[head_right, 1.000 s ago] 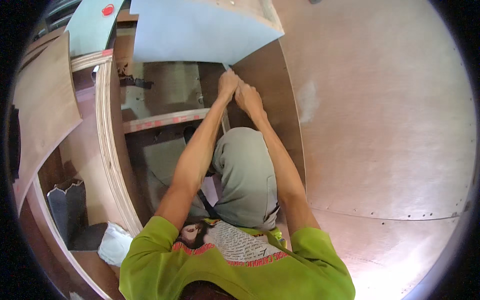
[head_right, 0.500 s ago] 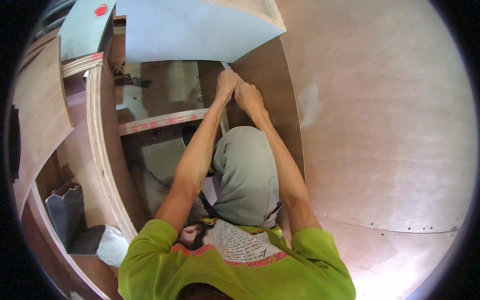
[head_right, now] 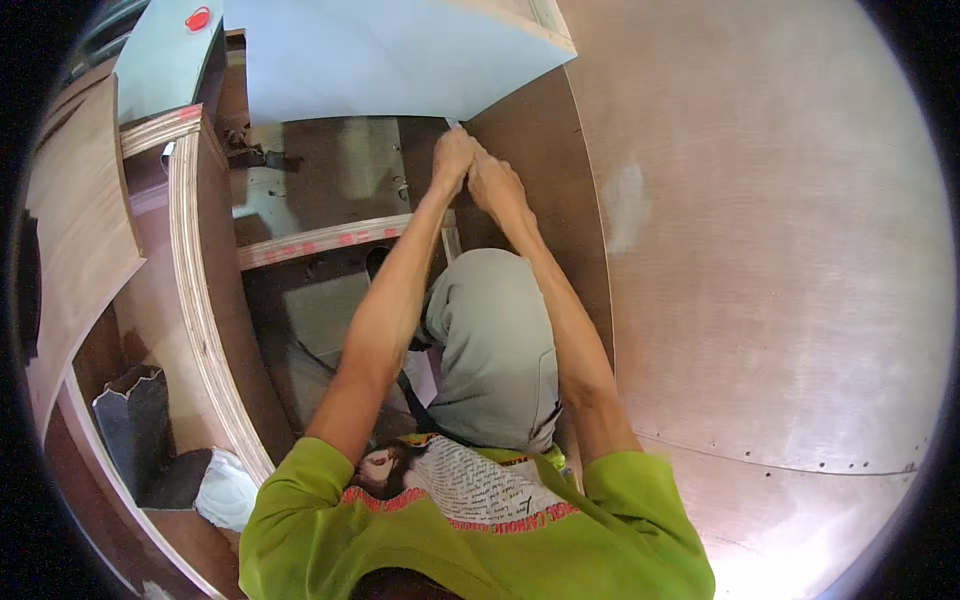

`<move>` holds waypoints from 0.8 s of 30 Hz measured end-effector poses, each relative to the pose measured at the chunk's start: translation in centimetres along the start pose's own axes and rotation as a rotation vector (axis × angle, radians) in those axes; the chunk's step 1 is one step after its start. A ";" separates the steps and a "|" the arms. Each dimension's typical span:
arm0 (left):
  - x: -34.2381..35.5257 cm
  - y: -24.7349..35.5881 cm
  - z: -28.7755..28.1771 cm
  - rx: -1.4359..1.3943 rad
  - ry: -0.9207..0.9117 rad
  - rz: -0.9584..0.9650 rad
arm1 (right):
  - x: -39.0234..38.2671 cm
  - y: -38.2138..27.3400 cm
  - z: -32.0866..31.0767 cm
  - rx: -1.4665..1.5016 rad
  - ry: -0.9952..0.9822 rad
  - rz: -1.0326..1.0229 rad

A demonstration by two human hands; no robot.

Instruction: The person reaches into the bottom of a wooden cabinet structure to apply adhesive from a tube and then presses a white plastic component into place, using a scrap piece of wood to help align or press the object.

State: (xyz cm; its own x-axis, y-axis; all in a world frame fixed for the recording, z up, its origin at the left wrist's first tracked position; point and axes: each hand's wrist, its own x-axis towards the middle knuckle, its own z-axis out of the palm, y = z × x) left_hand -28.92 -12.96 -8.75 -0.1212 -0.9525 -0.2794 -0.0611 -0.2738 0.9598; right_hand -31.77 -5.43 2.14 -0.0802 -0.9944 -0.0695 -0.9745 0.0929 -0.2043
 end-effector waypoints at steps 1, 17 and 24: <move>-2.4 1.8 1.5 -0.072 -0.049 -0.003 | -1.9 1.2 -2.1 -0.027 -0.030 0.051; -4.3 0.8 -2.2 0.058 -0.128 0.118 | -6.0 0.1 -0.2 1.416 -0.181 0.431; -6.4 0.8 -7.3 -0.281 0.041 0.007 | -1.8 0.0 2.4 1.341 -0.145 0.322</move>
State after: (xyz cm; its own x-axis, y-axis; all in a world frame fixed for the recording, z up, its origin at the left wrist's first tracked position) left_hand -20.94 -8.08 -6.07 -0.0801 -0.9576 -0.2768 0.2179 -0.2878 0.9326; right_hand -31.13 -3.52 -0.11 -0.1578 -0.9134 -0.3752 0.0327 0.3749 -0.9265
